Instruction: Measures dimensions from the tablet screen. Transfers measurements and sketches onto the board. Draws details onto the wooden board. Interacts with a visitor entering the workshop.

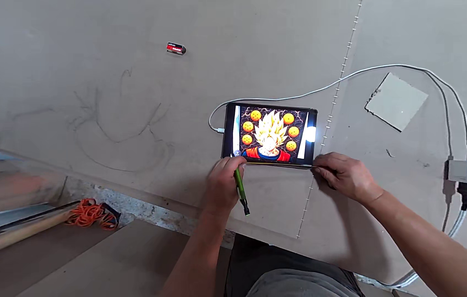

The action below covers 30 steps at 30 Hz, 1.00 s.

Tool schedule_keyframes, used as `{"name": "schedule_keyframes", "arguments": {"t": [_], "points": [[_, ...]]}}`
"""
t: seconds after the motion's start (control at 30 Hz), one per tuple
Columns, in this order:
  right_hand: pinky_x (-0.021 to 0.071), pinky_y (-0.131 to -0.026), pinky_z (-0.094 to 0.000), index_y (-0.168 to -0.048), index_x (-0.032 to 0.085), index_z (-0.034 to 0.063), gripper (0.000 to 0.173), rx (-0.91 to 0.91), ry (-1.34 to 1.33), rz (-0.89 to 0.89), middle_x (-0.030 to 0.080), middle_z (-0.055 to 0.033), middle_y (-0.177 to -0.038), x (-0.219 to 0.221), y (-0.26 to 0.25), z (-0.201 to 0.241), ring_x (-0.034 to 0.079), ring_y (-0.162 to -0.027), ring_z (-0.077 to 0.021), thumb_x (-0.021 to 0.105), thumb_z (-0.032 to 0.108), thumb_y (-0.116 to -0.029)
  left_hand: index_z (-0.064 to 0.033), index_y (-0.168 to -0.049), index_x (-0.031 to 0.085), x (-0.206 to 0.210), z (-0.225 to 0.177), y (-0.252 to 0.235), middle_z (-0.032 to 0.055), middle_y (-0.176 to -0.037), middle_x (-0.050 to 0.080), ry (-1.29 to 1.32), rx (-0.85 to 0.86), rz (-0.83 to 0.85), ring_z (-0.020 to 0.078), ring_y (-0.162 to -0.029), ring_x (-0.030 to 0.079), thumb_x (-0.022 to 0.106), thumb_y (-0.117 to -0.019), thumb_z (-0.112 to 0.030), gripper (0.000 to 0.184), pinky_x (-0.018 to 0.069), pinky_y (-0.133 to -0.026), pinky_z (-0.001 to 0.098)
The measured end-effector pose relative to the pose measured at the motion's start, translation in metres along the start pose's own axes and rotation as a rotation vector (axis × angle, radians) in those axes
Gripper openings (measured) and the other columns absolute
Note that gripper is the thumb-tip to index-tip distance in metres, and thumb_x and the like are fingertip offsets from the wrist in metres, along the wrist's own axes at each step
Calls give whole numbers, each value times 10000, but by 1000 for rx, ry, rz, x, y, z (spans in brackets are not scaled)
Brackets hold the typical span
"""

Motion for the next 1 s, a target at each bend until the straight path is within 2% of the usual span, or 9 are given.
{"name": "schedule_keyframes", "arguments": {"t": [0.07, 0.17, 0.23, 0.3, 0.4, 0.5, 0.8, 1.0], "points": [[580, -968, -339, -1079, 781, 149, 213, 11, 27, -1, 743, -8, -1147, 0, 0, -1, 695, -1107, -130, 602, 239, -1008, -106, -1131, 734, -1, 3, 0, 46, -1026, 716, 16, -31, -28, 138, -941, 693, 634, -1023, -193, 171, 587, -836, 323], [585, -942, -361, -1086, 794, 163, 229, 28, 57, -24, 756, -10, -1115, -3, 1, 0, 706, -1076, -157, 592, 245, -1016, -112, -1328, 660, -8, 16, 7, 73, -1115, 703, 23, -136, -71, 154, -976, 691, 592, -1044, -245, 321, 593, -851, 357], [589, -929, -371, -1091, 796, 171, 241, 37, 69, -31, 759, -12, -1112, -3, 1, -1, 709, -1067, -163, 581, 257, -1024, -104, -1414, 590, -15, 35, 17, 86, -1259, 681, -9, -202, -112, 179, -1135, 666, 518, -1071, -305, 404, 560, -981, 397], [585, -929, -370, -1097, 794, 161, 243, 35, 69, -28, 759, -20, -1114, -1, 0, -1, 709, -1066, -171, 579, 250, -1027, -83, -1435, 563, -18, 55, 27, 109, -1383, 631, -72, -233, -168, 225, -1268, 610, 478, -1083, -319, 433, 501, -1075, 434], [583, -930, -358, -1097, 793, 151, 240, 31, 65, -25, 757, -21, -1107, -1, -1, -1, 709, -1055, -168, 583, 241, -1026, -106, -1458, 549, -6, 81, 40, 87, -1524, 530, -160, -227, -172, 228, -1422, 489, 448, -1089, -303, 430, 393, -1190, 442], [583, -923, -367, -1105, 789, 137, 239, 29, 77, -24, 757, -34, -1107, 0, -1, -2, 710, -1048, -181, 581, 222, -1025, -108, -1425, 570, 5, 85, 41, 104, -1551, 499, -198, -193, -146, 260, -1469, 430, 446, -1080, -279, 405, 338, -1220, 473], [588, -898, -376, -1118, 786, 137, 241, 35, 93, -4, 752, -39, -1115, 0, -2, -2, 709, -1040, -194, 575, 208, -1025, -88, -1412, 572, 4, 81, 40, 113, -1522, 530, -179, -160, -158, 278, -1475, 422, 446, -1091, -271, 390, 340, -1224, 467], [594, -882, -375, -1109, 792, 142, 242, 30, 102, -16, 756, -44, -1104, -1, -3, 0, 716, -1029, -200, 578, 212, -1020, -86, -1438, 554, 4, 80, 39, 97, -1572, 476, -186, -181, -122, 257, -1502, 381, 429, -1089, -276, 417, 308, -1243, 453]]}}
Point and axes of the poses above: each hand's wrist, its own y-axis away from the middle knuckle, its own x-axis out of the palm, z = x × y, the point moved 10 cm from there along -y, towards the middle knuckle
